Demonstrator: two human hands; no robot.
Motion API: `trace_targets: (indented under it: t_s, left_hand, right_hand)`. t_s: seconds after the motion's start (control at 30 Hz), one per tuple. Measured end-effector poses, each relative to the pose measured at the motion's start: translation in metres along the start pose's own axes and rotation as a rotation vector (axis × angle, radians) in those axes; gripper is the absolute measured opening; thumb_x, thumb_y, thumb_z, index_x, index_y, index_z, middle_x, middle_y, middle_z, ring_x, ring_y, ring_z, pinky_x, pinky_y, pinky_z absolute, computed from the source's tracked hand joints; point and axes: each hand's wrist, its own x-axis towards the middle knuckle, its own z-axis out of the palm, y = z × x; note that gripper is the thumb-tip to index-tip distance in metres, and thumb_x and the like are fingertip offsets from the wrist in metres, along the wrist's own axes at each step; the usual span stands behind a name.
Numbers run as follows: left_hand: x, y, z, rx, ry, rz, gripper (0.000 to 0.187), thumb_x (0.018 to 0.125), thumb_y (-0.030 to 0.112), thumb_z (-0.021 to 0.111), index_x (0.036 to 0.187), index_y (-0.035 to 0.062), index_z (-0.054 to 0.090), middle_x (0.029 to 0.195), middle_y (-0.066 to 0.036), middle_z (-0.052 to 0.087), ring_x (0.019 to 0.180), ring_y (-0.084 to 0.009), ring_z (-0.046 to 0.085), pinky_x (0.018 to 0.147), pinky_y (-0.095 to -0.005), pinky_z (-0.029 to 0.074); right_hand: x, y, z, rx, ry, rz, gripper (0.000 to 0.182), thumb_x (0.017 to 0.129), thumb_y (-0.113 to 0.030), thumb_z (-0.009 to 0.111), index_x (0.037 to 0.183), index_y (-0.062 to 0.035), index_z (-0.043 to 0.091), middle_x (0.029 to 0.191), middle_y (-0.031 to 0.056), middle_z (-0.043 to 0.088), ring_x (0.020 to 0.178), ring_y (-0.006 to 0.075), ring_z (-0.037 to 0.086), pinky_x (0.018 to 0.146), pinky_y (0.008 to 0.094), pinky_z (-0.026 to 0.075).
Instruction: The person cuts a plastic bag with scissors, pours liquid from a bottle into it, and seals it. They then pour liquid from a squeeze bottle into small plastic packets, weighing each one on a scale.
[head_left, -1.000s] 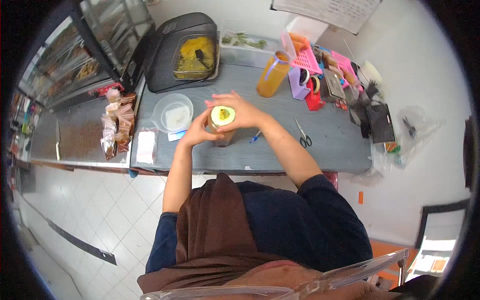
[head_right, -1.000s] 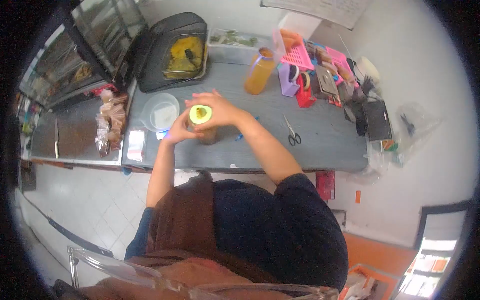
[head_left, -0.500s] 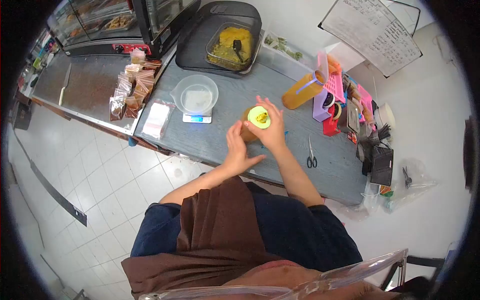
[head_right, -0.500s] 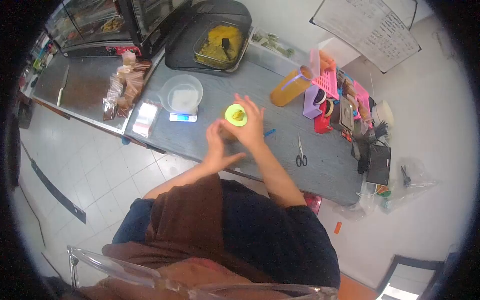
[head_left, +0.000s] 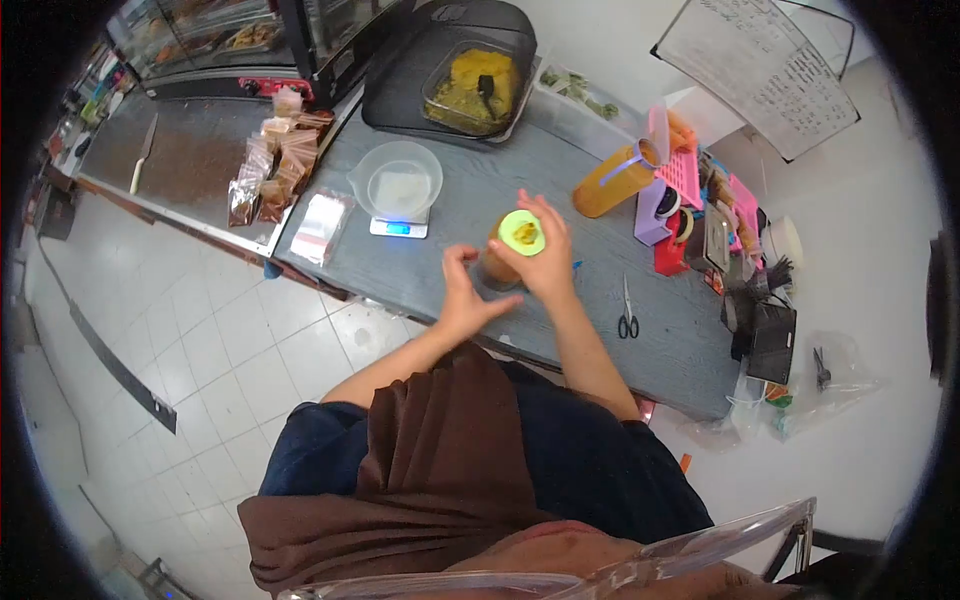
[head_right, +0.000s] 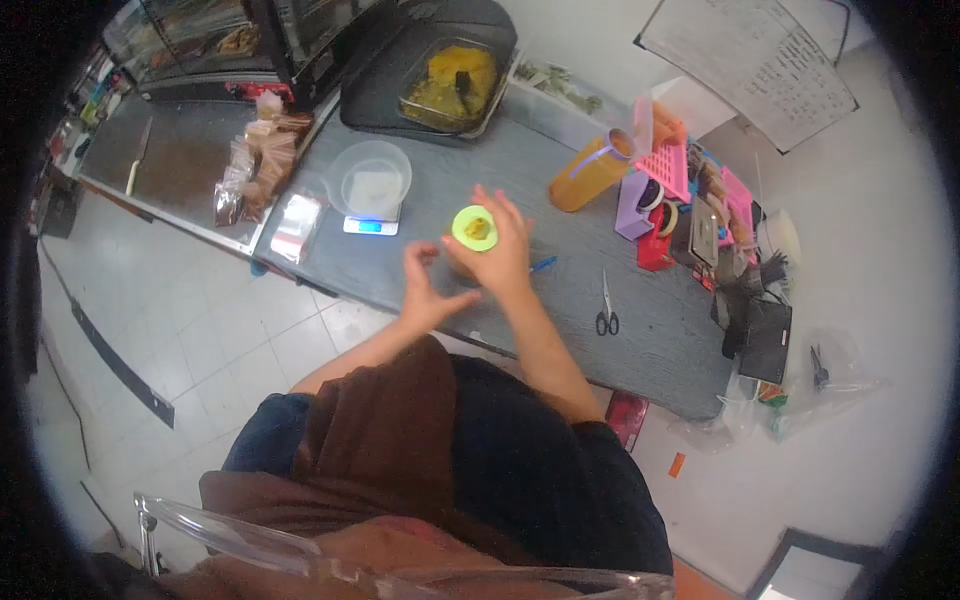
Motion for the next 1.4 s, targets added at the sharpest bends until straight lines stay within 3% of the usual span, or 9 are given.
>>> trace_targets:
  t_s: [0.13,0.27,0.43,0.67,0.93,1.03,1.13,1.23,1.4]
  left_hand:
    - [0.06,0.001,-0.032,0.012,-0.435,0.228,0.113,0.049,0.033,0.091,0.137,-0.0001,0.027,0.138,-0.02,0.033,0.132,-0.0314,0.031,0.109,-0.0429,0.027]
    - [0.06,0.02,-0.01,-0.401,-0.609,-0.143,0.109,0.051,0.033,0.09,0.136,0.0002,0.029,0.138,-0.02,0.036,0.132,-0.0323,0.031,0.108,-0.043,0.027]
    - [-0.007,-0.006,0.031,0.328,-0.001,0.177,0.1,0.056,0.028,0.088,0.131,-0.003,0.029,0.126,-0.023,0.04,0.12,-0.0377,0.038,0.103,-0.0454,0.031]
    - [0.052,0.022,-0.02,-0.309,-0.782,-0.013,0.097,0.057,0.019,0.088,0.134,0.0032,0.032,0.132,-0.012,0.044,0.125,-0.024,0.042,0.105,-0.0361,0.033]
    - [0.005,0.005,0.043,-0.027,0.009,0.107,0.081,0.052,0.021,0.087,0.119,0.0006,0.047,0.113,-0.017,0.054,0.109,-0.0338,0.052,0.094,-0.0411,0.041]
    - [0.002,0.009,0.043,0.007,0.033,0.124,0.078,0.054,0.023,0.086,0.118,0.0014,0.047,0.113,-0.018,0.054,0.107,-0.0354,0.052,0.092,-0.0418,0.041]
    - [0.006,0.009,0.034,-0.058,-0.07,0.145,0.079,0.055,0.025,0.086,0.12,0.0021,0.047,0.114,-0.017,0.054,0.106,-0.0342,0.053,0.092,-0.0409,0.041]
    - [0.012,0.004,0.024,-0.072,-0.195,0.171,0.081,0.056,0.025,0.086,0.122,0.0026,0.046,0.116,-0.016,0.054,0.109,-0.0316,0.053,0.094,-0.0399,0.041]
    - [0.008,0.011,0.013,-0.25,-0.364,0.037,0.084,0.058,0.024,0.087,0.126,0.0027,0.043,0.12,-0.014,0.053,0.116,-0.0265,0.051,0.097,-0.0381,0.041]
  right_hand:
    - [0.009,0.011,-0.027,0.029,-0.281,-0.187,0.061,0.062,-0.028,0.082,0.115,-0.0127,0.058,0.128,0.0065,0.058,0.133,0.0306,0.036,0.109,0.0548,0.017]
    - [0.001,0.015,-0.024,0.029,-0.201,-0.148,0.063,0.061,-0.032,0.083,0.115,-0.0134,0.058,0.127,0.0059,0.058,0.133,0.0309,0.036,0.107,0.0622,0.012]
    - [-0.014,0.001,-0.005,-0.059,-0.028,0.027,0.061,0.061,-0.036,0.083,0.113,-0.0129,0.059,0.126,0.008,0.058,0.13,0.0317,0.04,0.105,0.0644,0.014]
    - [-0.014,0.007,-0.033,0.117,-0.335,-0.169,0.057,0.062,-0.037,0.082,0.109,-0.0137,0.059,0.132,0.0011,0.055,0.135,0.0298,0.034,0.106,0.0672,0.005]
    - [-0.033,0.01,-0.021,-0.139,0.035,0.018,0.053,0.066,-0.039,0.079,0.107,-0.0126,0.057,0.128,0.0011,0.058,0.133,0.0321,0.035,0.1,0.0735,0.001]
    - [-0.036,0.007,-0.02,-0.184,0.014,0.058,0.061,0.066,-0.033,0.08,0.116,-0.0121,0.052,0.129,0.0075,0.057,0.132,0.0308,0.037,0.103,0.0681,0.013]
    - [-0.048,0.02,-0.012,0.409,0.068,-0.001,0.083,0.059,-0.033,0.085,0.13,-0.0133,0.046,0.129,0.0141,0.052,0.125,0.0351,0.043,0.102,0.0554,0.033]
    - [-0.057,0.027,-0.013,0.189,0.154,-0.384,0.093,0.057,-0.028,0.087,0.135,-0.0166,0.037,0.133,0.0195,0.045,0.12,0.0373,0.046,0.096,0.0429,0.044]
    - [-0.062,0.037,-0.01,0.153,0.115,-0.439,0.1,0.056,-0.024,0.089,0.137,-0.0163,0.03,0.133,0.022,0.044,0.117,0.0393,0.049,0.097,0.0446,0.042]
